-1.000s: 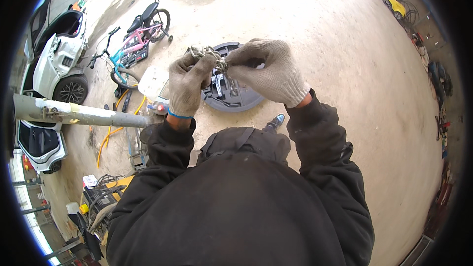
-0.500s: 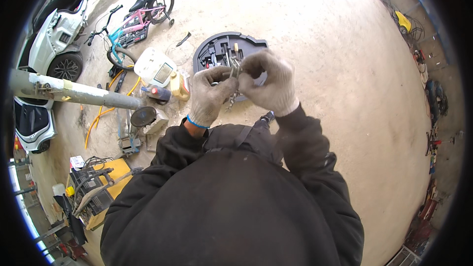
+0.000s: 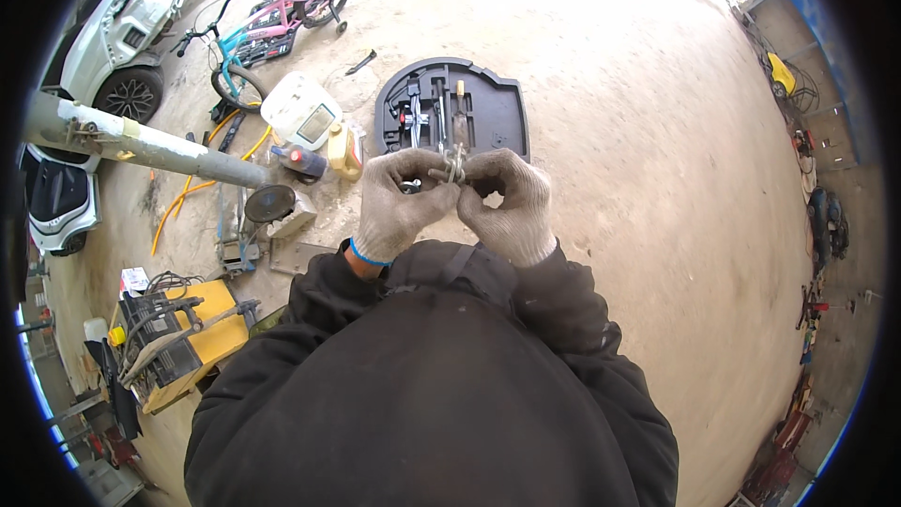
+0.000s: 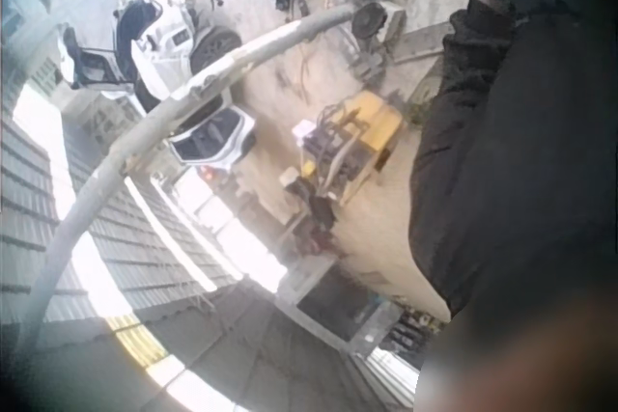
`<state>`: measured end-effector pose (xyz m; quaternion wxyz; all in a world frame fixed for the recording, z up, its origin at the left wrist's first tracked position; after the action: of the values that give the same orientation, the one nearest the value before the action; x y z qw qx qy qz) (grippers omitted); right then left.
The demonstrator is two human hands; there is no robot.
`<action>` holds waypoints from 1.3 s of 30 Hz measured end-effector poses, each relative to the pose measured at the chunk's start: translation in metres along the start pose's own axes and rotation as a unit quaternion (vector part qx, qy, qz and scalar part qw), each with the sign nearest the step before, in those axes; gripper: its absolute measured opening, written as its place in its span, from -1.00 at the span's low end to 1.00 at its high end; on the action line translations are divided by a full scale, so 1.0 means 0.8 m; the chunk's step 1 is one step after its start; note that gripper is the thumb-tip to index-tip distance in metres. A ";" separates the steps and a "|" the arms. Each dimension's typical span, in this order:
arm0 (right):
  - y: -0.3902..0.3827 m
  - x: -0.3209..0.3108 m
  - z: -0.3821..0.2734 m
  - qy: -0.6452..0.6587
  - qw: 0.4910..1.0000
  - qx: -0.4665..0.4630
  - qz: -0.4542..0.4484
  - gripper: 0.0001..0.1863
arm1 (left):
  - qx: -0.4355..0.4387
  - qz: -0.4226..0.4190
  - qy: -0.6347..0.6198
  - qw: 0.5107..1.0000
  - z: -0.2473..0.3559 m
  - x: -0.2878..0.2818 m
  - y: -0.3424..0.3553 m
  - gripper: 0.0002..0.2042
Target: The person wipes the inside of a white car bumper with a white cloth, then retrieves a metal chain from a yellow machine and attaches it to the front of the bumper. The person handles the chain and bumper by hand.
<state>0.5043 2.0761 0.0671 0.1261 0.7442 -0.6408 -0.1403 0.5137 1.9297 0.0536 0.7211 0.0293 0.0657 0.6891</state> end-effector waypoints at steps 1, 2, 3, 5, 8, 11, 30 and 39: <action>0.000 0.002 0.002 0.016 0.999 0.037 -0.015 -0.84 | -0.026 0.005 -0.016 1.000 -0.006 0.001 -0.003 -0.84; 0.000 0.004 0.006 0.020 0.995 0.089 -0.038 -0.84 | -0.047 0.011 -0.035 0.998 -0.011 0.001 -0.006 -0.84; -0.002 0.007 0.010 0.024 0.988 0.142 -0.061 -0.83 | -0.070 0.018 -0.054 0.996 -0.017 0.002 -0.010 -0.84; -0.004 0.007 0.012 0.056 0.974 0.209 -0.071 -0.89 | -0.043 0.038 -0.019 0.998 -0.014 0.001 -0.012 -0.83; 0.002 0.008 -0.001 -0.073 0.976 0.172 -0.109 -0.86 | -0.037 0.042 0.015 0.998 -0.012 0.000 -0.016 -0.83; 0.005 0.019 -0.042 -0.101 0.976 -0.034 -0.192 -0.84 | -0.006 0.000 0.089 0.996 -0.003 0.003 -0.018 -0.84; -0.043 0.050 -0.019 -0.162 0.930 -0.173 -0.282 -0.75 | -0.328 -0.223 -0.116 0.911 -0.103 0.009 -0.078 -0.94; -0.041 0.011 0.113 0.098 0.940 0.279 -0.172 -0.85 | -0.142 -0.104 -0.322 0.930 -0.068 -0.069 -0.029 -0.84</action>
<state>0.5021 2.0713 -0.0291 -0.0505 0.8584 -0.5011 0.0978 0.5268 1.8707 -0.0001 0.7676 0.1397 -0.2654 0.5664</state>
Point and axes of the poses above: each hand's wrist, its own y-axis towards the middle knuckle, its own x-axis out of the palm, z = x × y, the point moved 8 cm from there along y, towards the middle knuckle, and after that the axes turned 7 degrees about y, right-handed, at the moved point
